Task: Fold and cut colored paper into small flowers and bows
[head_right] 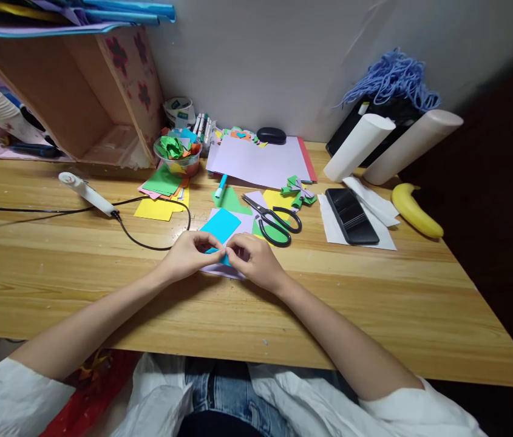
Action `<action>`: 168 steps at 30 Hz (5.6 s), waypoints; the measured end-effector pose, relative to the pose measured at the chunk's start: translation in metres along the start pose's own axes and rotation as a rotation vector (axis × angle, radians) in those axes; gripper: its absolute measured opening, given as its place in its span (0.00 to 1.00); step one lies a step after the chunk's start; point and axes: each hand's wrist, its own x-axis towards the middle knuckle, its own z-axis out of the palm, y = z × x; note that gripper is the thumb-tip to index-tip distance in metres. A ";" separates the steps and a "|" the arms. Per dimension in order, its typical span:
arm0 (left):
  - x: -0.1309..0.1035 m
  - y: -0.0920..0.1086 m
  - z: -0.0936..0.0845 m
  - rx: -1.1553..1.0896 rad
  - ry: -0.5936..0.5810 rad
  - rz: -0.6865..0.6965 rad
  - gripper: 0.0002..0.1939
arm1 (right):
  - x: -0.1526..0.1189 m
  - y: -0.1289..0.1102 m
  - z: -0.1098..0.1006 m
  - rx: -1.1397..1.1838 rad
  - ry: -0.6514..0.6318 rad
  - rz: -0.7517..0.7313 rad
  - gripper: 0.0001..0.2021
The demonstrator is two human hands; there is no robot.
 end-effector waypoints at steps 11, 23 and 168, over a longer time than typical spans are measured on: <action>0.001 0.000 -0.001 -0.028 -0.023 -0.001 0.13 | -0.001 0.000 0.000 0.057 -0.018 0.058 0.05; 0.003 0.004 -0.005 -0.271 -0.071 -0.082 0.11 | 0.000 0.011 -0.004 0.307 -0.067 0.170 0.05; 0.000 0.004 -0.003 0.142 -0.091 0.136 0.09 | 0.004 0.007 -0.006 0.403 -0.112 0.377 0.08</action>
